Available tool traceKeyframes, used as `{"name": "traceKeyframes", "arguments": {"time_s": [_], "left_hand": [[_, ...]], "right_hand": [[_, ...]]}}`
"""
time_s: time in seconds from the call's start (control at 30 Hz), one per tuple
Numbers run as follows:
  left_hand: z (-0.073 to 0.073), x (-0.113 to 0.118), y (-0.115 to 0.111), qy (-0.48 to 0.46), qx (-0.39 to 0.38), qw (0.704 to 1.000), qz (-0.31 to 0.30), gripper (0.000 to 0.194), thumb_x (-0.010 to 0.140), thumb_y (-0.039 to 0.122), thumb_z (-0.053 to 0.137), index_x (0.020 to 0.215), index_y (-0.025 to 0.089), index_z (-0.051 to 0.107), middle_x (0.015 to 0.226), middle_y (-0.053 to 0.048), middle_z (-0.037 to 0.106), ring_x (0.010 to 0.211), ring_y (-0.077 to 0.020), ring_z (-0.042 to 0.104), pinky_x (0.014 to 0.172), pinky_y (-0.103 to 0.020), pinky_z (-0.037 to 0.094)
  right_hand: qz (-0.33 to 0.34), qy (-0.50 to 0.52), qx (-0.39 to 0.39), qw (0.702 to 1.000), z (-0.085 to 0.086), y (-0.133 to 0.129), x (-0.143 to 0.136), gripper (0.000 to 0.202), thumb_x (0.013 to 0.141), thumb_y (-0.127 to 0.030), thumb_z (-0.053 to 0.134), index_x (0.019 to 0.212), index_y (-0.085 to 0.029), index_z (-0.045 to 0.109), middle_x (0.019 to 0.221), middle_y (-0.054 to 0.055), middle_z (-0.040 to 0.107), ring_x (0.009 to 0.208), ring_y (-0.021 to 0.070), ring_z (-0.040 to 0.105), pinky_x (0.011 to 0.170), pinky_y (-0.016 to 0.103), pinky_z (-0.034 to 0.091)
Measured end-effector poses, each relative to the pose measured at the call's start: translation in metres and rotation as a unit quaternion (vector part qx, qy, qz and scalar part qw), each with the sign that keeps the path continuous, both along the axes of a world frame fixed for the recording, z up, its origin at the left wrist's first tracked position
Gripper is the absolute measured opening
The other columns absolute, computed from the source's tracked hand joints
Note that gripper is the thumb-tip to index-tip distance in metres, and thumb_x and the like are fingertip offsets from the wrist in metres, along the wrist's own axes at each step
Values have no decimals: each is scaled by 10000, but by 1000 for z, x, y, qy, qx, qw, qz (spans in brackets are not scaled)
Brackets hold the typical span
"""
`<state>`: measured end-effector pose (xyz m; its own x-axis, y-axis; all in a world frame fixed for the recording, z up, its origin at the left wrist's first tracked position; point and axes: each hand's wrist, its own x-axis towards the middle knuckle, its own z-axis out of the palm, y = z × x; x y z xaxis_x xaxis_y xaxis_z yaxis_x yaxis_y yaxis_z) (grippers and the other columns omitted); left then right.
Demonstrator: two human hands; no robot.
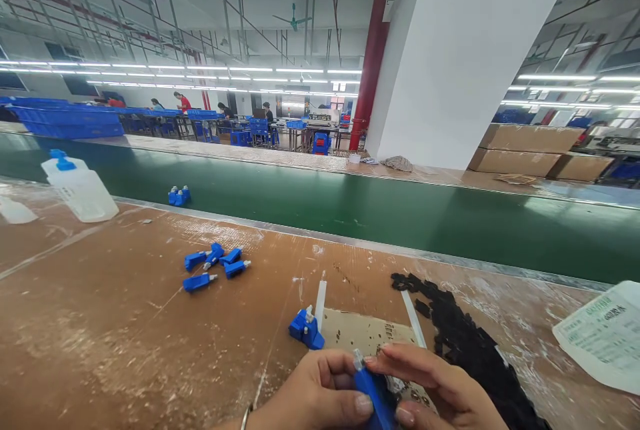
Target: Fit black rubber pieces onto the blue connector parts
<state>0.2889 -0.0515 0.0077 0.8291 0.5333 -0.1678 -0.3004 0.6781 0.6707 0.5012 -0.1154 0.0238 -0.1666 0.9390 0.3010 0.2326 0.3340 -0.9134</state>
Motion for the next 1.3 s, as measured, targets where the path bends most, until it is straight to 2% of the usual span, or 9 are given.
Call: {"name": "traceKeyframes", "arguments": {"time_s": [0.23, 0.6, 0.77, 0.83, 0.87, 0.97, 1.03, 1.23, 1.3], "left_hand": [[-2, 0, 2, -8, -1, 1000, 2, 428, 588, 269, 950, 896, 114, 696, 825, -55, 713, 762, -128, 696, 758, -218, 538], [37, -9, 1, -17, -1, 1000, 5, 334, 617, 271, 919, 818, 113, 704, 765, -61, 690, 753, -132, 668, 822, -239, 494], [56, -14, 8, 59, 151, 986, 34, 407, 650, 408, 869, 865, 135, 658, 819, -62, 693, 758, -156, 650, 744, -257, 493], [62, -20, 20, 181, 311, 927, 101, 328, 730, 404, 784, 882, 153, 637, 848, -59, 690, 784, -178, 641, 745, -286, 495], [65, -25, 28, 275, 409, 858, 146, 251, 793, 368, 714, 902, 158, 631, 879, -65, 687, 819, -195, 636, 766, -310, 497], [67, -41, 58, 577, 613, 501, 200, 151, 927, 188, 477, 960, 138, 616, 991, -116, 664, 950, -270, 615, 825, -394, 495], [64, -51, 77, 674, 622, 361, 168, 228, 927, 91, 397, 942, 85, 624, 982, -177, 653, 981, -333, 606, 822, -442, 493], [62, -59, 89, 686, 633, 328, 146, 270, 914, 70, 401, 1034, 40, 641, 1123, -230, 595, 1118, -394, 526, 930, -513, 440], [67, -57, 84, 643, 657, 372, 133, 243, 958, 159, 433, 1079, 115, 638, 1151, -149, 602, 1146, -314, 519, 985, -440, 430]], "right_hand": [[50, -67, 211, 974, 31, 17, -13, 317, 935, -291, 648, 1226, -418, 650, 1113, -24, 750, 1072, 167, 693, 898, 225, 570], [-69, -290, 382, 874, -6, 9, -34, 412, 1064, -289, 336, 1463, -242, 427, 1298, 70, 655, 1320, 216, 496, 1040, 325, 492], [-78, -312, 411, 853, 6, 28, -13, 469, 1060, -380, 327, 1501, -220, 339, 1299, 53, 661, 1350, 187, 476, 988, 263, 523], [-177, -357, 308, 864, 10, 34, 12, 383, 1021, -347, 445, 1367, -197, 509, 1302, 96, 648, 1245, 231, 582, 1003, 349, 526], [-238, -397, 265, 846, 10, 37, 26, 300, 1010, -336, 452, 1238, -221, 609, 1204, 82, 696, 1127, 235, 651, 960, 375, 549], [-302, -474, 185, 806, 0, 47, 64, 319, 974, -287, 405, 940, -186, 705, 974, 111, 723, 907, 291, 686, 764, 446, 587], [-303, -497, 163, 796, -12, 55, 81, 294, 934, -252, 433, 877, -171, 710, 905, 120, 708, 834, 307, 679, 661, 438, 576], [-276, -552, 144, 773, -32, 66, 95, 141, 869, -165, 531, 846, -161, 670, 842, 109, 674, 795, 301, 644, 660, 401, 521], [-258, -568, 147, 767, -32, 67, 95, 115, 867, -147, 545, 851, -166, 657, 847, 104, 665, 808, 296, 630, 696, 399, 506]]}}
